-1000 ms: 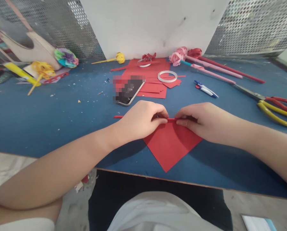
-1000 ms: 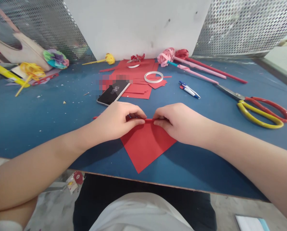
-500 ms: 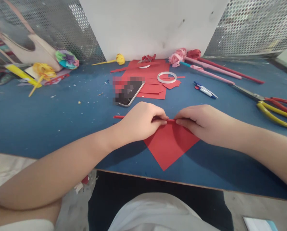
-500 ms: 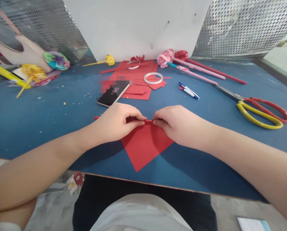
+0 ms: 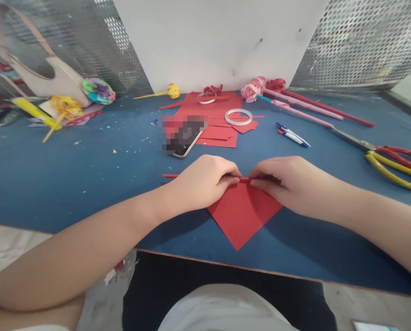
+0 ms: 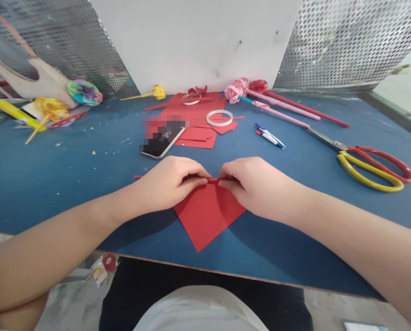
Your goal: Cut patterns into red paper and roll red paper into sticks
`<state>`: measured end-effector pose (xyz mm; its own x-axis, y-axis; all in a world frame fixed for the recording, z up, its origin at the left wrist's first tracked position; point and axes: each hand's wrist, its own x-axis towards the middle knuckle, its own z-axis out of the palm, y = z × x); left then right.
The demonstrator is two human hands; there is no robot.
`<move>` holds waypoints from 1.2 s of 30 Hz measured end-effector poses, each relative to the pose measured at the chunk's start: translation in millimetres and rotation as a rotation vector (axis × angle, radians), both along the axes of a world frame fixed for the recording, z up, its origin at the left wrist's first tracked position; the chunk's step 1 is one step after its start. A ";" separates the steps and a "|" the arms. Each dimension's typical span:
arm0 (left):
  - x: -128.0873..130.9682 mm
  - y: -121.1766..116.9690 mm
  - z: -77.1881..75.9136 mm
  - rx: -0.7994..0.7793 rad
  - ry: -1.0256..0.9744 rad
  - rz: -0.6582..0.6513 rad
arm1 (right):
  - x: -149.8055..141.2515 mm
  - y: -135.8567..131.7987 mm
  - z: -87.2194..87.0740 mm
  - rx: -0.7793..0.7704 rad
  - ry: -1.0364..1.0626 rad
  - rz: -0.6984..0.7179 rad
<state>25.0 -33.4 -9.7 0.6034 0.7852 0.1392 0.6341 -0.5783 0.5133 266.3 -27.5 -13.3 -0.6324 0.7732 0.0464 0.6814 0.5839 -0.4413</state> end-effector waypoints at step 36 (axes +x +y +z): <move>-2.3 0.2 -0.4 -0.022 -0.031 -0.027 | -0.1 -3.8 1.6 0.103 0.014 -0.058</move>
